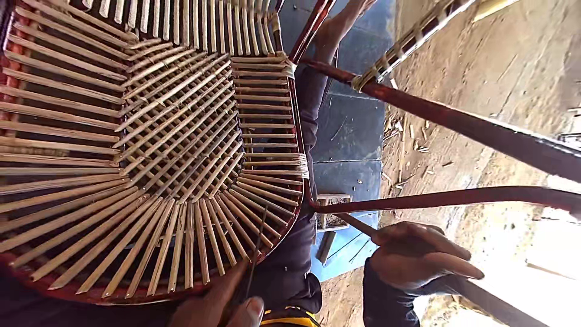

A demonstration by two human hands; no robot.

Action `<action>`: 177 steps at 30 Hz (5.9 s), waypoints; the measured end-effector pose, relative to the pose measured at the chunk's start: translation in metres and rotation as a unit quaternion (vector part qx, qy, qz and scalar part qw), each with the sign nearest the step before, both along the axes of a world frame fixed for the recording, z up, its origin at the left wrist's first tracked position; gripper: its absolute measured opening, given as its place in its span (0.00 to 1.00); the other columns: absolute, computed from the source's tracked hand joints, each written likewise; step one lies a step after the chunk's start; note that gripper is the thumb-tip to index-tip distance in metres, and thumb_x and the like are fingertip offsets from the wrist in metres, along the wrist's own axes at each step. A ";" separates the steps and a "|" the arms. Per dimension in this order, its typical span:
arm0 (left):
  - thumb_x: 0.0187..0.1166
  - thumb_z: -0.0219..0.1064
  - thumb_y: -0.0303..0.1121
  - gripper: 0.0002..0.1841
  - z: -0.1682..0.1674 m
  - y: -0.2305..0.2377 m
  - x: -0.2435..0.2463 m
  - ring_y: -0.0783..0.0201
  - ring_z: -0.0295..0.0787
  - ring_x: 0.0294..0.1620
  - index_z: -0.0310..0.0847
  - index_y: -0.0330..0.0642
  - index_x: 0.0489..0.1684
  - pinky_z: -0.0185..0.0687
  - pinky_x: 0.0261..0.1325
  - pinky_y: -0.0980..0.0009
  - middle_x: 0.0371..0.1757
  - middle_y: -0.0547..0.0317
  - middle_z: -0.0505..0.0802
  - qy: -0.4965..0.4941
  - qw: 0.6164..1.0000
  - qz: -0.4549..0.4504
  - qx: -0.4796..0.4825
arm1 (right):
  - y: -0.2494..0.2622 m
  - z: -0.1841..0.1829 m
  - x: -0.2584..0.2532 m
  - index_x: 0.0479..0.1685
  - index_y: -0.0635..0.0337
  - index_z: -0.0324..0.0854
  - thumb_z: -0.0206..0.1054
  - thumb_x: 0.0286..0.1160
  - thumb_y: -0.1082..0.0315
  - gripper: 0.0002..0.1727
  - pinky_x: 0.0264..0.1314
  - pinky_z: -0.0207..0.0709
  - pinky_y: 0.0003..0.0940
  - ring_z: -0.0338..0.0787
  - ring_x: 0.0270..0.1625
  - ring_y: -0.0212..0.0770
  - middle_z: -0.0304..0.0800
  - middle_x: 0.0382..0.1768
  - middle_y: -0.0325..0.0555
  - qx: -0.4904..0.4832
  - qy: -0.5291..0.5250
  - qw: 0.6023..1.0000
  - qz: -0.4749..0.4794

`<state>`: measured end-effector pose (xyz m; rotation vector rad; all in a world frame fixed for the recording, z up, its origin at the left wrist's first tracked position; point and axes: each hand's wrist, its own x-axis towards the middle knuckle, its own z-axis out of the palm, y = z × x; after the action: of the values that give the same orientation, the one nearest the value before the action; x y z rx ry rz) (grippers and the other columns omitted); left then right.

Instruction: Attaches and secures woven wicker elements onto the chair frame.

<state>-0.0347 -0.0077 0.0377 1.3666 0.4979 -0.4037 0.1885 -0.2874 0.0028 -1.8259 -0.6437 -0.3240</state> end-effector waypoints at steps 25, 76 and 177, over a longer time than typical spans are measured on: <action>0.82 0.65 0.61 0.27 -0.089 -0.112 0.097 0.66 0.84 0.18 0.81 0.44 0.58 0.87 0.26 0.66 0.23 0.62 0.87 0.029 0.990 -0.071 -0.122 | -0.008 0.069 -0.078 0.70 0.50 0.76 0.51 0.94 0.48 0.22 0.15 0.77 0.29 0.79 0.18 0.29 0.81 0.23 0.34 -0.352 0.183 0.918 -0.011; 0.85 0.62 0.57 0.22 -0.096 -0.119 0.091 0.66 0.84 0.18 0.82 0.45 0.49 0.86 0.27 0.66 0.21 0.62 0.87 0.035 0.990 -0.057 -0.123 | -0.016 0.069 -0.079 0.67 0.54 0.81 0.50 0.93 0.50 0.22 0.18 0.77 0.39 0.80 0.19 0.36 0.81 0.22 0.41 -0.455 0.069 0.886 -0.051; 0.90 0.59 0.53 0.22 -0.088 -0.110 0.139 0.62 0.84 0.10 0.75 0.39 0.52 0.84 0.15 0.69 0.19 0.55 0.89 0.040 0.988 -0.046 -0.141 | -0.019 0.041 -0.090 0.91 0.36 0.64 0.50 0.94 0.57 0.27 0.18 0.76 0.32 0.79 0.19 0.30 0.84 0.24 0.35 -0.386 0.147 0.910 -0.032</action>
<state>0.1045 -0.1180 -0.0502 1.1045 0.4265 -0.5851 0.0989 -0.3068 0.0436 -2.5885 -0.5332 0.2089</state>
